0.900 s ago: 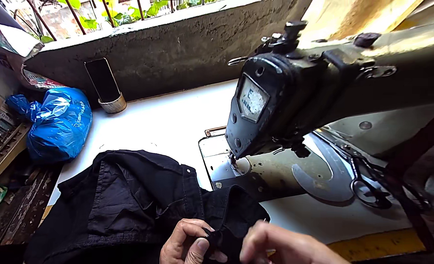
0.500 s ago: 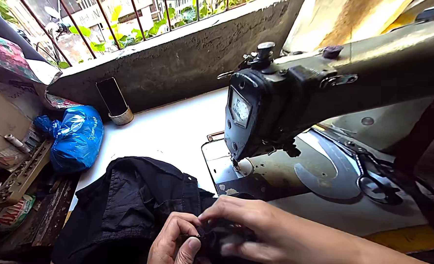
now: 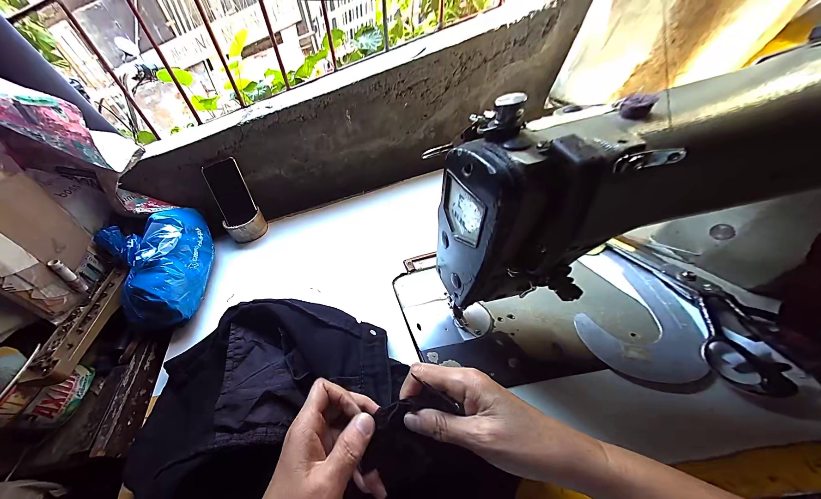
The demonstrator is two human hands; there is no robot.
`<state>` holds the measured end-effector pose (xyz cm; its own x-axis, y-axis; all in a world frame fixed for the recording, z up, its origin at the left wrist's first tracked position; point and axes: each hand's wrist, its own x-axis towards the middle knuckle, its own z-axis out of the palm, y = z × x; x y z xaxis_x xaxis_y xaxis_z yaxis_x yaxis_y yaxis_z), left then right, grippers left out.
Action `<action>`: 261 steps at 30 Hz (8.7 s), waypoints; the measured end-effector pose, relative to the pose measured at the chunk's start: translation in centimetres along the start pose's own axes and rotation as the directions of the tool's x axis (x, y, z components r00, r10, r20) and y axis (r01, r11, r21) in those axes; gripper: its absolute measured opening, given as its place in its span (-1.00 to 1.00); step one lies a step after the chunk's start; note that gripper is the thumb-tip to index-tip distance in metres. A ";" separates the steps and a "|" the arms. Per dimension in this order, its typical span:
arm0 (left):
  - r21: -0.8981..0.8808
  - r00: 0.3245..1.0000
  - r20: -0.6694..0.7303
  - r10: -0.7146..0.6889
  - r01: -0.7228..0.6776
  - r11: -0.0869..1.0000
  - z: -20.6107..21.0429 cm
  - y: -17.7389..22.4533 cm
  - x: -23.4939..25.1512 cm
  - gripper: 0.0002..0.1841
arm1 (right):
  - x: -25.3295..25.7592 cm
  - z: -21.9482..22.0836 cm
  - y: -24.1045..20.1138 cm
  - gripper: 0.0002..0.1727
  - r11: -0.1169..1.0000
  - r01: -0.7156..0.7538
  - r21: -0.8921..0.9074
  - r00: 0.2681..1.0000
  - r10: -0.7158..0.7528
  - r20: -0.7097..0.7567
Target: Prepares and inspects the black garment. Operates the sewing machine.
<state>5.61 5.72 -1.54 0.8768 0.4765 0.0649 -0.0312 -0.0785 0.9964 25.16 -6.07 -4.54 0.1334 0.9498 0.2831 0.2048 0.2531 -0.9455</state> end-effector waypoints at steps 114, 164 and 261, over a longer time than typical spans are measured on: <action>0.497 0.839 0.316 0.442 -0.544 0.677 -2.5 0.8 -0.5 -0.83 | -1.9 3.5 -3.3 -0.78 0.557 0.368 -0.745 0.893 -0.434 0.116; 0.555 0.767 0.639 -0.064 -0.402 0.728 -3.7 6.2 6.1 -0.62 | -0.4 4.1 -1.8 -0.81 0.912 0.215 -0.349 0.912 -0.315 -0.262; 0.336 0.684 0.540 -0.490 0.359 0.871 -4.7 5.3 5.8 -0.87 | -2.6 3.2 -2.0 -0.75 0.874 0.188 -0.447 0.878 -0.354 -0.322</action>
<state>8.28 12.24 4.33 0.8741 -0.1089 -0.4733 0.4488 -0.1916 0.8729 21.33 -8.51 -3.86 0.3571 0.6850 0.6350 0.6379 0.3178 -0.7015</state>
